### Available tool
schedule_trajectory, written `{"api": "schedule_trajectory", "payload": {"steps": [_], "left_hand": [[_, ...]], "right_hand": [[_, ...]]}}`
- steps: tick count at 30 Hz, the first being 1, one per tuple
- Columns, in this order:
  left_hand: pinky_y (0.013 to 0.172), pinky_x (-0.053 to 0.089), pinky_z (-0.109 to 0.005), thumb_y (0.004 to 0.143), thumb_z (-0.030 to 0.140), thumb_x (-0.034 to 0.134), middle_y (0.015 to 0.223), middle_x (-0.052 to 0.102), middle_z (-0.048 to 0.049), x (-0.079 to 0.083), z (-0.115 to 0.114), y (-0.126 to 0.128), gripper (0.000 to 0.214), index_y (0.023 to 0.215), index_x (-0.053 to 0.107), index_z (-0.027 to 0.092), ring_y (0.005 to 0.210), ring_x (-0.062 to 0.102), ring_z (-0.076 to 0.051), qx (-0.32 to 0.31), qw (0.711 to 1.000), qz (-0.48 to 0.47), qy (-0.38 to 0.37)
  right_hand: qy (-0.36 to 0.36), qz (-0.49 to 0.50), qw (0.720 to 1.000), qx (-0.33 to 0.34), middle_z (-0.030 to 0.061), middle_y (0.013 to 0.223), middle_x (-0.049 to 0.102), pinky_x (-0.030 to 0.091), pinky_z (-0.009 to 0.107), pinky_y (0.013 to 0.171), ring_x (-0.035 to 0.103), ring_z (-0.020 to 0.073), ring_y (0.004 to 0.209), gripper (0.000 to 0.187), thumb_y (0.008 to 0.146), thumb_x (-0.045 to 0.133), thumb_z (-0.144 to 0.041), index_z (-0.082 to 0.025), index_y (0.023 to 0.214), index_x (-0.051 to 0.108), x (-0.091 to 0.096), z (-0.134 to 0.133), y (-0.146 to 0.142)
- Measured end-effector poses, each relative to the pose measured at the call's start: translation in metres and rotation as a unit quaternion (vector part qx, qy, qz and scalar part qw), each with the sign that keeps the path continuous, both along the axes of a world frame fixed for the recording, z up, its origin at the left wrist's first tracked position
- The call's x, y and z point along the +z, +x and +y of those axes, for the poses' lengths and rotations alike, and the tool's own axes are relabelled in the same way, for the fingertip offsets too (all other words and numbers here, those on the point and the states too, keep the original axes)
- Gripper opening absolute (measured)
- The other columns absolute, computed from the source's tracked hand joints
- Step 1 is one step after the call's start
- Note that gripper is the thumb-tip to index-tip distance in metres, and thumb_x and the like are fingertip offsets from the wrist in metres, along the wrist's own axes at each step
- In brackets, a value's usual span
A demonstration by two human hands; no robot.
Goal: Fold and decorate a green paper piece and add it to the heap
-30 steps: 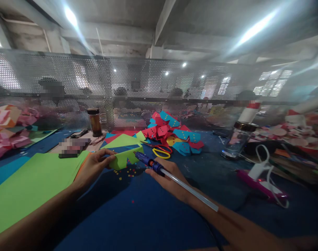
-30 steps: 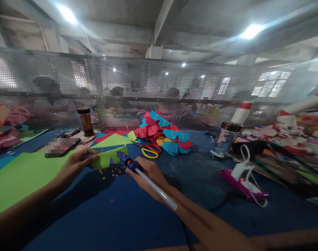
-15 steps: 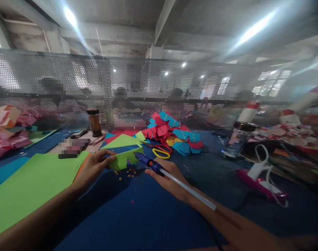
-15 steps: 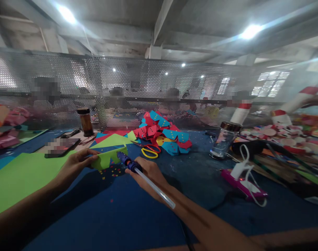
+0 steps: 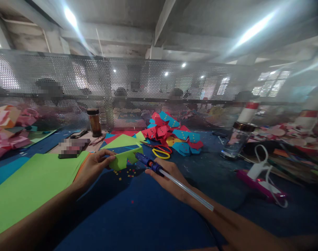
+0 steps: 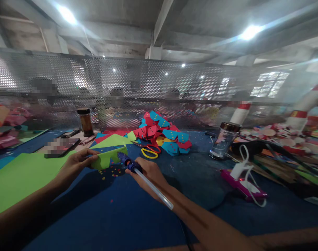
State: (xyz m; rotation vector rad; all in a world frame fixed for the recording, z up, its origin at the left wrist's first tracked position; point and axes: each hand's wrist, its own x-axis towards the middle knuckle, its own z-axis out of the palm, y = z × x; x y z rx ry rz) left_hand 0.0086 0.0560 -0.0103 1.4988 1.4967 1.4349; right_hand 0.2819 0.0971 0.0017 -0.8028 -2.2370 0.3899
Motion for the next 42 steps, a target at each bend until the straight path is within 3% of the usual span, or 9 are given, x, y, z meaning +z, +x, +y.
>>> {"api": "schedule_trajectory", "payload": {"steps": [9, 17, 26, 30, 36, 42], "left_hand": [[0.060, 0.051, -0.025, 0.076, 0.044, 0.067, 0.091, 0.071, -0.0043, 0.001, 0.000, 0.000, 0.026, 0.083, 0.067, 0.019, 0.071, 0.063, -0.017, -0.003, 1.000, 0.000, -0.001], [0.060, 0.050, -0.024, 0.075, 0.045, 0.068, 0.092, 0.071, -0.0043, 0.001, 0.000, 0.000, 0.027, 0.083, 0.066, 0.019, 0.072, 0.062, -0.017, -0.006, 1.000, 0.002, 0.000], [0.059, 0.050, -0.024, 0.073, 0.044, 0.069, 0.092, 0.071, -0.0038, 0.003, 0.000, 0.001, 0.026, 0.080, 0.066, 0.019, 0.070, 0.062, -0.015, 0.001, 1.000, -0.013, -0.003], [0.060, 0.050, -0.024, 0.072, 0.042, 0.071, 0.081, 0.068, -0.0014, 0.001, 0.002, 0.000, 0.025, 0.081, 0.068, 0.019, 0.069, 0.061, -0.015, 0.003, 0.999, -0.036, -0.005], [0.060, 0.049, -0.022, 0.071, 0.042, 0.072, 0.075, 0.064, 0.0001, 0.002, 0.003, -0.005, 0.027, 0.080, 0.066, 0.017, 0.069, 0.060, -0.013, 0.031, 0.997, -0.070, -0.011], [0.062, 0.051, -0.024, 0.068, 0.047, 0.073, 0.081, 0.065, -0.0014, 0.007, 0.003, -0.028, 0.035, 0.083, 0.066, 0.016, 0.073, 0.062, -0.016, 0.073, 0.996, -0.054, -0.011]], "right_hand": [[-0.016, -0.001, 1.000, 0.002, -0.0024, 0.065, 0.053, 0.032, 0.026, 0.055, 0.047, 0.0138, 0.057, 0.027, 0.087, 0.060, -0.038, -0.021, 0.071, 0.047, -0.002, 0.001, 0.000], [-0.016, -0.003, 1.000, 0.006, 0.0026, 0.068, 0.058, 0.035, 0.032, 0.056, 0.050, 0.0195, 0.059, 0.021, 0.088, 0.056, -0.034, -0.028, 0.070, 0.046, 0.004, -0.004, 0.001], [-0.026, 0.005, 1.000, -0.004, -0.0041, 0.063, 0.050, 0.033, 0.026, 0.054, 0.046, 0.0130, 0.057, 0.028, 0.086, 0.061, -0.038, -0.021, 0.069, 0.046, -0.002, 0.002, -0.001], [-0.031, 0.025, 0.999, -0.014, -0.0027, 0.062, 0.052, 0.037, 0.026, 0.054, 0.047, 0.0132, 0.057, 0.029, 0.086, 0.060, -0.042, -0.021, 0.069, 0.051, -0.005, 0.003, 0.000], [-0.139, 0.067, 0.987, -0.033, 0.0008, 0.068, 0.060, 0.044, 0.028, 0.052, 0.055, 0.0155, 0.059, 0.027, 0.084, 0.062, -0.048, -0.021, 0.082, 0.062, -0.007, 0.005, -0.002], [-0.265, 0.089, 0.960, 0.012, -0.0052, 0.058, 0.050, 0.039, 0.023, 0.044, 0.045, 0.0082, 0.043, 0.028, 0.084, 0.061, -0.046, -0.019, 0.077, 0.055, -0.002, 0.011, -0.006]]}}
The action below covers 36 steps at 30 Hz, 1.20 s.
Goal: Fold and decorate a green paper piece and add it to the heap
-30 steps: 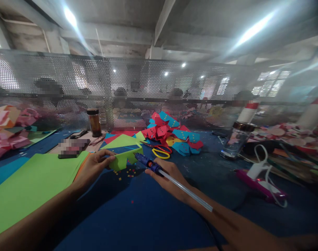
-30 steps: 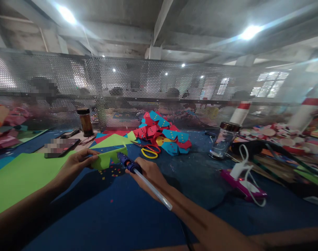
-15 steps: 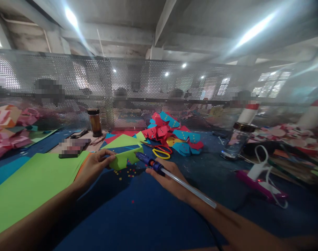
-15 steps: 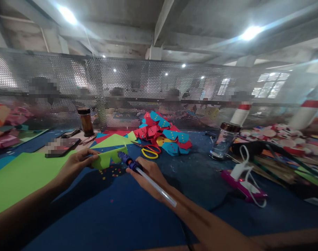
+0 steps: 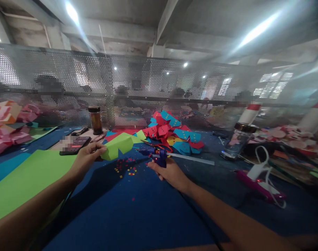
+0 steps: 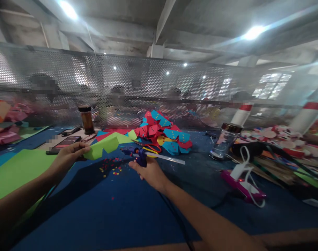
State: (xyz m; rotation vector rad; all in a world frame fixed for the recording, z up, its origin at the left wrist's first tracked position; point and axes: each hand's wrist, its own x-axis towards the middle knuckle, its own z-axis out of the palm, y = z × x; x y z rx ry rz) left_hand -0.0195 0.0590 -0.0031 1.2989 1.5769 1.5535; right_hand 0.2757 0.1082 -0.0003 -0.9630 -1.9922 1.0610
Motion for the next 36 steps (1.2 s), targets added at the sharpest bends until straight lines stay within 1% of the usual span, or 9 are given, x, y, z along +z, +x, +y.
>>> {"api": "schedule_trajectory", "payload": {"steps": [3, 6, 11, 15, 21, 24, 28, 32, 36], "left_hand": [[0.066, 0.053, -0.027, 0.065, 0.049, 0.074, 0.080, 0.067, -0.0017, 0.000, -0.001, -0.015, 0.037, 0.081, 0.066, 0.016, 0.073, 0.063, -0.017, 0.006, 1.000, 0.007, 0.003], [0.067, 0.054, -0.030, 0.063, 0.049, 0.076, 0.077, 0.067, -0.0015, -0.003, -0.001, -0.027, 0.038, 0.079, 0.066, 0.016, 0.072, 0.063, -0.018, 0.020, 1.000, -0.007, 0.003], [0.066, 0.053, -0.027, 0.064, 0.047, 0.076, 0.077, 0.067, -0.0005, -0.007, 0.001, -0.036, 0.036, 0.080, 0.066, 0.017, 0.070, 0.063, -0.016, 0.021, 0.999, -0.033, 0.003], [0.065, 0.052, -0.025, 0.067, 0.046, 0.075, 0.078, 0.067, 0.0001, -0.009, 0.003, -0.040, 0.034, 0.082, 0.066, 0.017, 0.070, 0.063, -0.015, 0.022, 0.999, -0.036, 0.001], [0.068, 0.053, -0.029, 0.068, 0.047, 0.074, 0.078, 0.067, -0.0006, -0.010, 0.003, -0.040, 0.033, 0.082, 0.065, 0.018, 0.073, 0.063, -0.017, 0.008, 1.000, -0.024, -0.004], [0.067, 0.053, -0.030, 0.067, 0.047, 0.074, 0.079, 0.067, -0.0012, -0.010, 0.003, -0.039, 0.035, 0.082, 0.066, 0.017, 0.073, 0.062, -0.017, 0.016, 1.000, -0.022, -0.004], [0.067, 0.053, -0.029, 0.067, 0.047, 0.074, 0.079, 0.066, -0.0009, -0.010, 0.003, -0.038, 0.035, 0.082, 0.065, 0.017, 0.075, 0.062, -0.018, 0.011, 1.000, -0.025, -0.006], [0.067, 0.053, -0.029, 0.066, 0.047, 0.075, 0.078, 0.066, -0.0005, -0.009, 0.002, -0.037, 0.035, 0.080, 0.065, 0.017, 0.074, 0.062, -0.018, 0.012, 0.999, -0.031, -0.003], [0.068, 0.054, -0.029, 0.065, 0.047, 0.075, 0.077, 0.066, 0.0002, -0.008, 0.000, -0.036, 0.034, 0.080, 0.065, 0.018, 0.074, 0.062, -0.018, 0.003, 0.999, -0.038, -0.002]], "right_hand": [[-0.038, -0.008, 0.999, 0.007, -0.0056, 0.057, 0.051, 0.036, 0.020, 0.042, 0.045, 0.0066, 0.042, 0.029, 0.083, 0.062, -0.045, -0.018, 0.078, 0.054, -0.001, 0.008, -0.004], [-0.060, -0.023, 0.998, 0.011, -0.0050, 0.057, 0.052, 0.035, 0.019, 0.042, 0.045, 0.0059, 0.042, 0.031, 0.081, 0.064, -0.046, -0.018, 0.077, 0.054, 0.000, 0.016, -0.009], [-0.095, -0.087, 0.990, 0.053, -0.0039, 0.061, 0.055, 0.037, 0.018, 0.043, 0.046, 0.0059, 0.044, 0.035, 0.077, 0.069, -0.049, -0.017, 0.080, 0.054, 0.007, 0.020, -0.021], [-0.112, -0.119, 0.983, 0.089, -0.0033, 0.064, 0.055, 0.036, 0.018, 0.042, 0.046, 0.0057, 0.045, 0.036, 0.079, 0.066, -0.051, -0.017, 0.084, 0.055, 0.002, 0.021, -0.024], [-0.107, -0.142, 0.981, 0.077, -0.0017, 0.065, 0.057, 0.035, 0.018, 0.041, 0.048, 0.0070, 0.046, 0.037, 0.081, 0.062, -0.053, -0.016, 0.086, 0.057, -0.009, 0.024, -0.021], [-0.091, -0.150, 0.982, 0.066, -0.0019, 0.065, 0.057, 0.036, 0.019, 0.042, 0.049, 0.0077, 0.047, 0.037, 0.081, 0.063, -0.052, -0.017, 0.089, 0.057, -0.010, 0.025, -0.023], [-0.080, -0.162, 0.983, 0.040, -0.0011, 0.065, 0.058, 0.039, 0.020, 0.043, 0.052, 0.0092, 0.048, 0.036, 0.082, 0.062, -0.050, -0.017, 0.093, 0.056, -0.010, 0.025, -0.026], [-0.065, -0.166, 0.984, 0.020, -0.0003, 0.065, 0.060, 0.040, 0.020, 0.044, 0.052, 0.0094, 0.048, 0.033, 0.082, 0.062, -0.048, -0.017, 0.089, 0.055, -0.010, 0.027, -0.026], [-0.058, -0.170, 0.983, 0.025, -0.0003, 0.064, 0.059, 0.040, 0.021, 0.045, 0.052, 0.0099, 0.048, 0.033, 0.082, 0.060, -0.050, -0.017, 0.085, 0.055, -0.010, 0.029, -0.026]]}}
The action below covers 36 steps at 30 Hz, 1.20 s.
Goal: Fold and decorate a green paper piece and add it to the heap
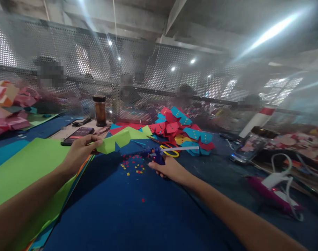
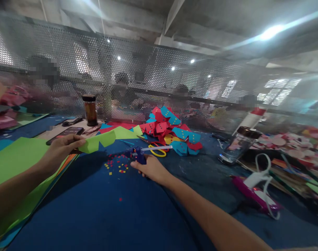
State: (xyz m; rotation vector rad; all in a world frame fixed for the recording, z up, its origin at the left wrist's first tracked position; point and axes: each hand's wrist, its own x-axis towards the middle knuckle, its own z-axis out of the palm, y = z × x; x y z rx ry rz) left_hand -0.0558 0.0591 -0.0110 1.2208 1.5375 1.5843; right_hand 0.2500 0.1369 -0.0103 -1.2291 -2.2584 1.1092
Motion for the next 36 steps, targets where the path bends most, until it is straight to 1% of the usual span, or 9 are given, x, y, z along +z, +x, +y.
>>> {"api": "schedule_trajectory", "payload": {"steps": [7, 12, 16, 20, 27, 36], "left_hand": [[0.069, 0.053, -0.028, 0.069, 0.046, 0.073, 0.078, 0.066, 0.0001, -0.0046, 0.0018, -0.0024, 0.030, 0.080, 0.065, 0.019, 0.074, 0.062, -0.017, -0.002, 1.000, 0.012, -0.001], [0.067, 0.053, -0.027, 0.067, 0.047, 0.074, 0.077, 0.066, 0.0004, -0.0026, 0.0006, -0.0003, 0.032, 0.080, 0.065, 0.018, 0.074, 0.062, -0.016, -0.003, 1.000, 0.006, -0.005], [0.068, 0.053, -0.028, 0.068, 0.046, 0.074, 0.077, 0.065, -0.0001, -0.0013, -0.0005, 0.0017, 0.031, 0.079, 0.065, 0.018, 0.073, 0.062, -0.017, -0.002, 1.000, 0.011, -0.003], [0.067, 0.053, -0.029, 0.069, 0.046, 0.073, 0.078, 0.066, -0.0007, -0.0025, -0.0003, 0.0016, 0.030, 0.080, 0.066, 0.018, 0.074, 0.062, -0.017, -0.003, 1.000, 0.019, -0.001], [0.069, 0.053, -0.030, 0.070, 0.047, 0.072, 0.077, 0.066, -0.0010, -0.0019, -0.0010, 0.0020, 0.032, 0.080, 0.065, 0.018, 0.074, 0.063, -0.018, -0.010, 1.000, 0.025, -0.003], [0.067, 0.051, -0.026, 0.070, 0.047, 0.073, 0.076, 0.065, 0.0005, -0.0017, -0.0019, 0.0034, 0.031, 0.079, 0.065, 0.018, 0.073, 0.061, -0.016, -0.013, 1.000, 0.010, 0.000]], "right_hand": [[-0.003, -0.007, 1.000, 0.006, 0.0004, 0.066, 0.060, 0.042, 0.024, 0.047, 0.054, 0.0118, 0.050, 0.036, 0.082, 0.062, -0.052, -0.017, 0.090, 0.055, -0.0018, 0.0009, -0.0019], [-0.003, -0.017, 1.000, 0.003, 0.0008, 0.067, 0.061, 0.043, 0.024, 0.048, 0.055, 0.0119, 0.050, 0.036, 0.082, 0.062, -0.051, -0.017, 0.092, 0.056, -0.0036, 0.0034, -0.0032], [-0.005, -0.017, 1.000, 0.000, 0.0009, 0.067, 0.062, 0.043, 0.024, 0.048, 0.056, 0.0121, 0.050, 0.038, 0.082, 0.062, -0.052, -0.017, 0.094, 0.056, -0.0040, 0.0041, -0.0038], [0.003, -0.010, 1.000, 0.009, 0.0010, 0.066, 0.062, 0.043, 0.025, 0.047, 0.056, 0.0128, 0.050, 0.037, 0.082, 0.062, -0.052, -0.018, 0.093, 0.056, -0.0034, 0.0035, -0.0042], [-0.004, -0.012, 1.000, 0.004, 0.0023, 0.066, 0.062, 0.043, 0.026, 0.048, 0.056, 0.0134, 0.050, 0.035, 0.082, 0.063, -0.051, -0.017, 0.088, 0.056, -0.0011, 0.0016, -0.0061], [0.000, -0.017, 1.000, -0.006, 0.0005, 0.065, 0.062, 0.043, 0.025, 0.049, 0.056, 0.0124, 0.050, 0.033, 0.082, 0.063, -0.049, -0.017, 0.090, 0.055, -0.0025, 0.0011, -0.0073]]}}
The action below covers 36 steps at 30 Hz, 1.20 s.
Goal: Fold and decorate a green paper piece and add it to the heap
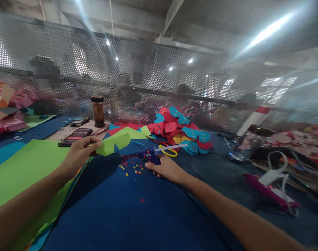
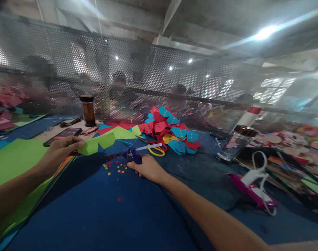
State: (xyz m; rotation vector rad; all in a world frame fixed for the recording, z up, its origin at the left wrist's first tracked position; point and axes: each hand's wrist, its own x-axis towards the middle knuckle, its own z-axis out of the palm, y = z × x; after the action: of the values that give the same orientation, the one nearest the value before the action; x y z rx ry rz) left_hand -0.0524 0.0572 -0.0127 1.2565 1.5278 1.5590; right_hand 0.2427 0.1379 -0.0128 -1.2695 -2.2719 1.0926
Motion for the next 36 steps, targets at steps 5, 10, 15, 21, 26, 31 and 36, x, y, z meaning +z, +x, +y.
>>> {"api": "schedule_trajectory", "payload": {"steps": [5, 10, 15, 21, 26, 31, 36], "left_hand": [[0.067, 0.052, -0.028, 0.071, 0.047, 0.072, 0.077, 0.064, -0.0003, -0.001, 0.001, -0.002, 0.031, 0.081, 0.065, 0.018, 0.074, 0.061, -0.017, 0.000, 1.000, 0.008, 0.002], [0.067, 0.052, -0.029, 0.070, 0.044, 0.071, 0.077, 0.063, -0.0009, -0.001, 0.001, -0.001, 0.028, 0.078, 0.064, 0.018, 0.073, 0.061, -0.018, 0.002, 1.000, 0.016, 0.007], [0.066, 0.051, -0.028, 0.069, 0.042, 0.071, 0.077, 0.063, -0.0013, 0.003, 0.000, 0.002, 0.026, 0.078, 0.064, 0.018, 0.073, 0.061, -0.018, -0.006, 1.000, 0.021, 0.004], [0.066, 0.049, -0.028, 0.071, 0.043, 0.070, 0.077, 0.064, -0.0007, 0.001, -0.001, 0.000, 0.026, 0.080, 0.064, 0.019, 0.074, 0.061, -0.018, -0.017, 0.999, 0.035, -0.008], [0.065, 0.048, -0.028, 0.074, 0.044, 0.069, 0.076, 0.063, -0.0005, 0.000, -0.002, 0.002, 0.027, 0.081, 0.065, 0.019, 0.071, 0.060, -0.017, -0.038, 0.998, 0.051, -0.014], [0.064, 0.049, -0.027, 0.074, 0.045, 0.070, 0.075, 0.064, 0.0001, 0.000, -0.001, 0.006, 0.027, 0.081, 0.067, 0.020, 0.070, 0.060, -0.017, -0.058, 0.997, 0.053, -0.023], [0.062, 0.048, -0.025, 0.075, 0.045, 0.070, 0.074, 0.062, 0.0008, -0.001, -0.001, 0.007, 0.025, 0.078, 0.067, 0.020, 0.068, 0.058, -0.016, -0.083, 0.995, 0.055, -0.031]], "right_hand": [[0.005, 0.021, 1.000, -0.006, 0.0009, 0.065, 0.061, 0.043, 0.025, 0.048, 0.056, 0.0126, 0.050, 0.036, 0.082, 0.062, -0.051, -0.017, 0.091, 0.055, 0.000, -0.001, 0.003], [0.032, 0.046, 0.998, -0.005, 0.0016, 0.067, 0.060, 0.045, 0.027, 0.050, 0.055, 0.0128, 0.052, 0.033, 0.082, 0.061, -0.050, -0.018, 0.084, 0.055, 0.005, -0.007, 0.006], [0.043, 0.085, 0.995, -0.010, 0.0014, 0.068, 0.058, 0.047, 0.027, 0.053, 0.055, 0.0129, 0.055, 0.030, 0.081, 0.063, -0.048, -0.019, 0.080, 0.055, 0.008, -0.015, 0.006], [0.056, 0.106, 0.993, -0.019, 0.0006, 0.070, 0.058, 0.047, 0.029, 0.055, 0.054, 0.0125, 0.055, 0.030, 0.082, 0.063, -0.047, -0.019, 0.087, 0.058, 0.008, -0.021, 0.006], [0.076, 0.098, 0.992, -0.034, 0.0008, 0.068, 0.058, 0.048, 0.031, 0.058, 0.055, 0.0146, 0.058, 0.032, 0.082, 0.062, -0.051, -0.019, 0.087, 0.059, 0.008, -0.023, 0.006], [0.101, 0.094, 0.990, -0.030, 0.0028, 0.071, 0.060, 0.048, 0.031, 0.058, 0.057, 0.0180, 0.066, 0.032, 0.083, 0.060, -0.052, -0.020, 0.090, 0.062, 0.009, -0.025, 0.006], [0.109, 0.091, 0.990, -0.023, 0.0037, 0.073, 0.061, 0.047, 0.031, 0.057, 0.056, 0.0187, 0.068, 0.033, 0.082, 0.060, -0.051, -0.021, 0.094, 0.064, 0.013, -0.030, 0.006]]}}
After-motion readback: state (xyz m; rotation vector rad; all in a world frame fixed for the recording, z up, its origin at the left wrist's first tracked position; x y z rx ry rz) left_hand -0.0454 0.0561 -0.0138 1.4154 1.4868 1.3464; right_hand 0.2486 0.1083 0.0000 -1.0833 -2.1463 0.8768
